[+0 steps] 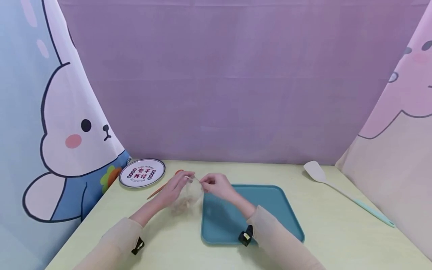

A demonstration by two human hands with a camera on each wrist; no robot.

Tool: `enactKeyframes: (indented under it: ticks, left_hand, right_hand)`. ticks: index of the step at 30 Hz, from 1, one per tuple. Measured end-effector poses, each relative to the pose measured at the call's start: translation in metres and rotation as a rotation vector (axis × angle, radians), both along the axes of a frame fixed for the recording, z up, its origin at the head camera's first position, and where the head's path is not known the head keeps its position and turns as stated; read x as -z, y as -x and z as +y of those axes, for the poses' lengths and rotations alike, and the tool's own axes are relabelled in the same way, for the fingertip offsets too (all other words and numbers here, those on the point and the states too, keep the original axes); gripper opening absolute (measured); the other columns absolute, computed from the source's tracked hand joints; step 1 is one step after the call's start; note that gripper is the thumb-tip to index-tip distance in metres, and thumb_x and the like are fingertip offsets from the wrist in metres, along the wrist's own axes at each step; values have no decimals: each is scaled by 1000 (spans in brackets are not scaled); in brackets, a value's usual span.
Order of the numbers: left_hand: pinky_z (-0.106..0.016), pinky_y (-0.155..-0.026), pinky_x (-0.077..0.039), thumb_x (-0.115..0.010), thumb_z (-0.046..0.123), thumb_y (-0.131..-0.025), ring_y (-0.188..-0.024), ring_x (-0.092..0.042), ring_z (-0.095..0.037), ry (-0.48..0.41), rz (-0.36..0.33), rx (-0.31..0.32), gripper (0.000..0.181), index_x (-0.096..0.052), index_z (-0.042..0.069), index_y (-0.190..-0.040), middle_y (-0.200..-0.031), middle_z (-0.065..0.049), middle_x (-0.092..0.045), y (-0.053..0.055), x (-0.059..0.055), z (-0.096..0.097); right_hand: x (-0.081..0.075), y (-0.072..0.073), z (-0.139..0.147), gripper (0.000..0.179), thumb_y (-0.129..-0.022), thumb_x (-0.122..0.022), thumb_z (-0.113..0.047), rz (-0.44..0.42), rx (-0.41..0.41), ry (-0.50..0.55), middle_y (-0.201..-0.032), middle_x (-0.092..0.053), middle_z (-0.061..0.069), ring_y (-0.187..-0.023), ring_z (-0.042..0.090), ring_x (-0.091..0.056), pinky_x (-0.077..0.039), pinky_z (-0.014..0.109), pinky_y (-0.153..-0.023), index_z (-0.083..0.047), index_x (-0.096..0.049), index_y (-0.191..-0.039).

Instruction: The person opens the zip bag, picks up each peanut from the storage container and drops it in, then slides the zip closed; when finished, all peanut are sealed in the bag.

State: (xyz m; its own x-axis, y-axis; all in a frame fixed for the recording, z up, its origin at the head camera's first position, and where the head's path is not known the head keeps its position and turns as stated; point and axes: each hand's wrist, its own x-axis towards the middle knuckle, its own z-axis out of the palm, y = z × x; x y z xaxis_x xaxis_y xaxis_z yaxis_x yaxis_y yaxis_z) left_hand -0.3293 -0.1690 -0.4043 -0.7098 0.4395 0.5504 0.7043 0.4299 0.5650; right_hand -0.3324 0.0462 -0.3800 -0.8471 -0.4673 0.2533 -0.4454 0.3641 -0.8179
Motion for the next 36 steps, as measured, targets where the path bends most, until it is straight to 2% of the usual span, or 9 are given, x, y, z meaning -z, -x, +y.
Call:
enactKeyframes:
  ticks: [5, 8, 11, 16, 22, 26, 30, 33, 36]
  left_hand:
    - [-28, -78, -53, -54, 1, -93, -88, -62, -19, -79, 111, -40, 19, -62, 1, -109, -101, -12, -66, -1, -15, 2]
    - [-26, -75, -54, -62, -3, -86, -83, -64, -17, -99, 129, -25, 16, -64, -2, -103, -96, -15, -67, -4, -20, 4]
    - [-24, -73, -54, -64, -6, -83, -80, -64, -14, -132, 138, -12, 13, -66, -3, -96, -90, -15, -68, -7, -25, 8]
    - [-22, -68, -55, -65, -4, -83, -75, -64, -9, -195, 136, -39, 7, -68, -1, -89, -83, -12, -68, -8, -30, 13]
    - [-27, -60, -55, -62, 5, -88, -67, -65, -10, -332, 42, -91, 9, -66, -1, -93, -80, -16, -68, -10, -37, 14]
    - [-21, -61, -53, -60, 4, -90, -65, -64, -8, -413, -57, -104, 10, -64, -5, -94, -78, -4, -67, -18, -43, 17]
    - [-21, -65, -55, -59, -1, -89, -67, -64, -8, -466, -113, -76, 11, -60, -10, -95, -82, -14, -66, -26, -49, 23]
    - [-21, -66, -55, -60, 0, -89, -68, -64, -6, -492, -136, -73, 13, -61, -11, -96, -86, -29, -63, -26, -48, 25]
    - [-21, -67, -55, -62, 1, -88, -69, -65, -7, -505, -162, -82, 13, -62, -9, -96, -84, -26, -64, -25, -46, 26]
  right_hand:
    - [-20, 2, 7, 18, -93, -56, -8, 63, -21, 33, -77, -65, 12, -65, 11, -56, -53, 32, -61, 1, -68, -102]
    - [-36, -3, 12, 19, -93, -56, -6, 68, -60, 72, -76, -63, 16, -64, 13, -53, -50, 29, -59, 5, -67, -104]
    - [-46, -8, 15, 21, -93, -55, -5, 80, -107, 94, -79, -62, 22, -66, 21, -54, -51, 36, -61, 9, -65, -106]
    - [-42, -4, 25, 27, -95, -54, -13, 74, -121, 78, -94, -67, 21, -80, 26, -64, -55, 38, -72, 5, -63, -114]
    - [-30, 1, 41, 32, -94, -57, -28, 73, -92, -10, -106, -68, 9, -91, 18, -64, -54, 29, -75, -8, -63, -119]
    - [-36, -9, 45, 23, -92, -59, -14, 158, -51, 80, -98, -69, 16, -88, 26, -65, -54, 25, -73, 0, -66, -108]
    - [-53, -23, 45, 18, -91, -58, -5, 209, -7, 162, -93, -68, 22, -85, 34, -64, -55, 32, -72, 6, -66, -103]
    - [-56, -23, 46, 17, -91, -58, -4, 218, -11, 169, -92, -68, 23, -84, 37, -64, -55, 41, -73, 7, -66, -102]
    - [-56, -23, 49, 18, -91, -57, -4, 211, -7, 161, -93, -68, 23, -86, 40, -63, -56, 37, -74, 7, -65, -103]
